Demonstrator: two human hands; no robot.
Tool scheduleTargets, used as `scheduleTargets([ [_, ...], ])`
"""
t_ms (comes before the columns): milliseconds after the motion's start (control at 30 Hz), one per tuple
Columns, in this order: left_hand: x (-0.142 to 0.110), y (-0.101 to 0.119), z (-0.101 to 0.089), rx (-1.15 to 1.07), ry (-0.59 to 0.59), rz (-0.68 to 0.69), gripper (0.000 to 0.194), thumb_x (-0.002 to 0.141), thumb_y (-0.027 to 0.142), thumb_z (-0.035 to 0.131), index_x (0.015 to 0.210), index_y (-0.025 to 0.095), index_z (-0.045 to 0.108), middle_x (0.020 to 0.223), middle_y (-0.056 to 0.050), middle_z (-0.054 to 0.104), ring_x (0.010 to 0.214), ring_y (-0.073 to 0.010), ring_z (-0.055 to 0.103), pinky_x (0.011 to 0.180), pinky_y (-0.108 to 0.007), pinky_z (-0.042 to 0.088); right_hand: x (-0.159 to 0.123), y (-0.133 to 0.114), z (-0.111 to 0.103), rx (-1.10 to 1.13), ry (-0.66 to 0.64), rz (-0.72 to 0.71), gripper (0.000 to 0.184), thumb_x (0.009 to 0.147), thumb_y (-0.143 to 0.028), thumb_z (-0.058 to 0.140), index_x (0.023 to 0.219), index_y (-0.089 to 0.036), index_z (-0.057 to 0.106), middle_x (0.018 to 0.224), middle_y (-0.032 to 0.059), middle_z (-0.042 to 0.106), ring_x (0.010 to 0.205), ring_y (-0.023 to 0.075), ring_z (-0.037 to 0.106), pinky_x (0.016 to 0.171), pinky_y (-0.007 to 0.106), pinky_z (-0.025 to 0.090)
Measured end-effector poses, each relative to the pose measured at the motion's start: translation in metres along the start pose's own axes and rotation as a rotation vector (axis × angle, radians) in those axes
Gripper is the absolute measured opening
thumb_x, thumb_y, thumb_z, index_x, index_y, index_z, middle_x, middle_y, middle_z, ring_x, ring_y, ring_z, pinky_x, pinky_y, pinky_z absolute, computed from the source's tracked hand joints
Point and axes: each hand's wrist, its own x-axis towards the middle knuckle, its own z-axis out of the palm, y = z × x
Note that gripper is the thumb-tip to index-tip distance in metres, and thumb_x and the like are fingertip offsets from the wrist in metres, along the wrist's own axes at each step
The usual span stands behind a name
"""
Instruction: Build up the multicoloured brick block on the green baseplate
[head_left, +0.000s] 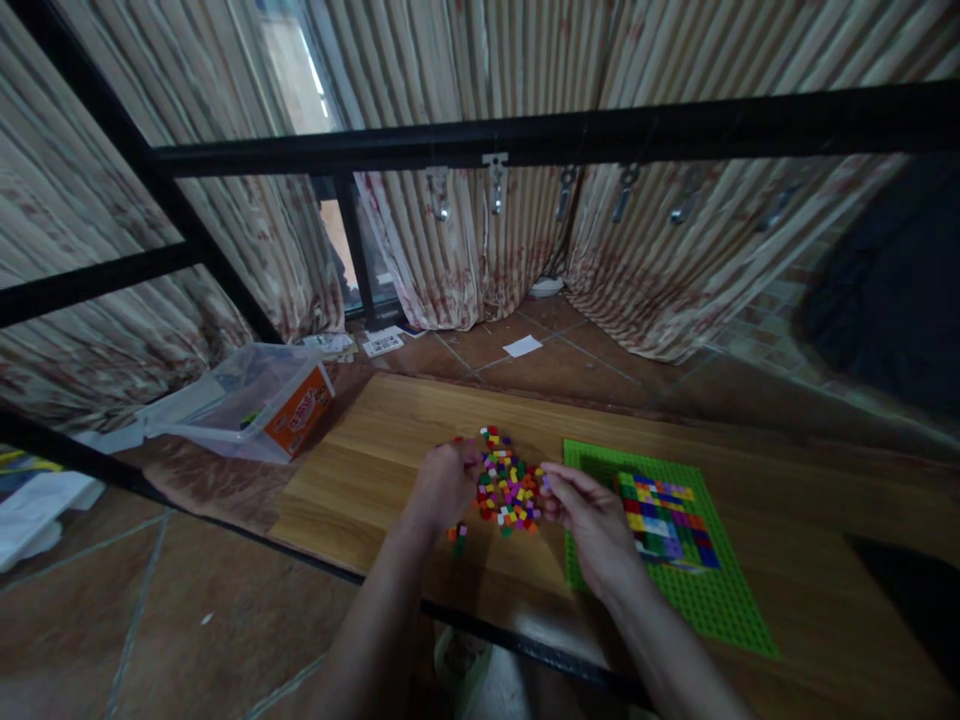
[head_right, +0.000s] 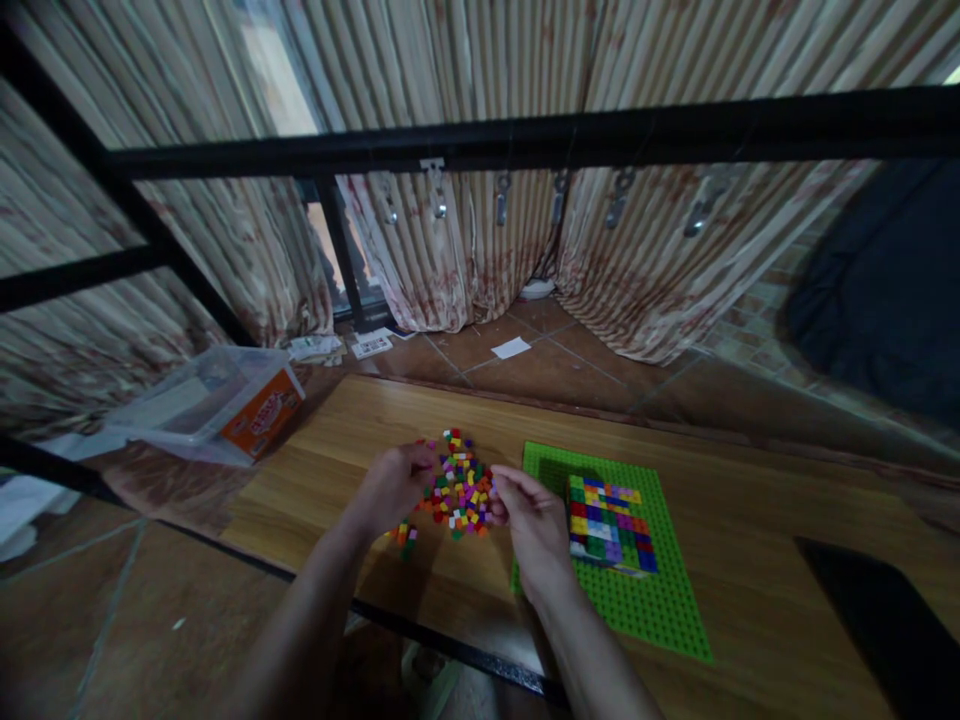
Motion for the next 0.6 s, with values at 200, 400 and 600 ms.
scheduleTargets([
  [200,0.0,0.004,0.003,0.116,-0.003,0.014,0.027,0.076,0.004,0.045,0.077,0.018,0.068,0.079,-0.005,0.071,0.077,-0.0158,0.064,0.07,-0.023,0.042,-0.003,0.004,0.002,0.003,-0.081,0.013,0.041,0.058,-0.042,0.084,0.089,-0.018,0.075,0.067,0.0021,0.07,0.059,0.0122,0.06,0.055,0.025,0.05],
  [400,0.002,0.001,0.002,0.189,0.025,-0.031,0.031,0.082,0.01,0.041,0.086,0.02,0.07,0.083,-0.006,0.072,0.081,-0.0184,0.066,0.072,-0.025,0.043,-0.004,-0.001,0.001,-0.016,-0.077,0.018,0.042,0.054,-0.043,0.086,0.085,-0.017,0.074,0.071,0.0033,0.071,0.061,0.0144,0.063,0.057,0.028,0.053],
  [600,0.008,0.01,0.011,0.261,0.079,0.006,0.025,0.084,0.014,0.047,0.093,0.02,0.069,0.092,-0.008,0.071,0.088,-0.02,0.065,0.079,-0.028,0.044,-0.007,-0.006,0.0,-0.027,-0.05,-0.003,0.042,0.052,-0.045,0.086,0.079,-0.017,0.07,0.065,0.0009,0.069,0.058,0.0138,0.063,0.053,0.026,0.052],
])
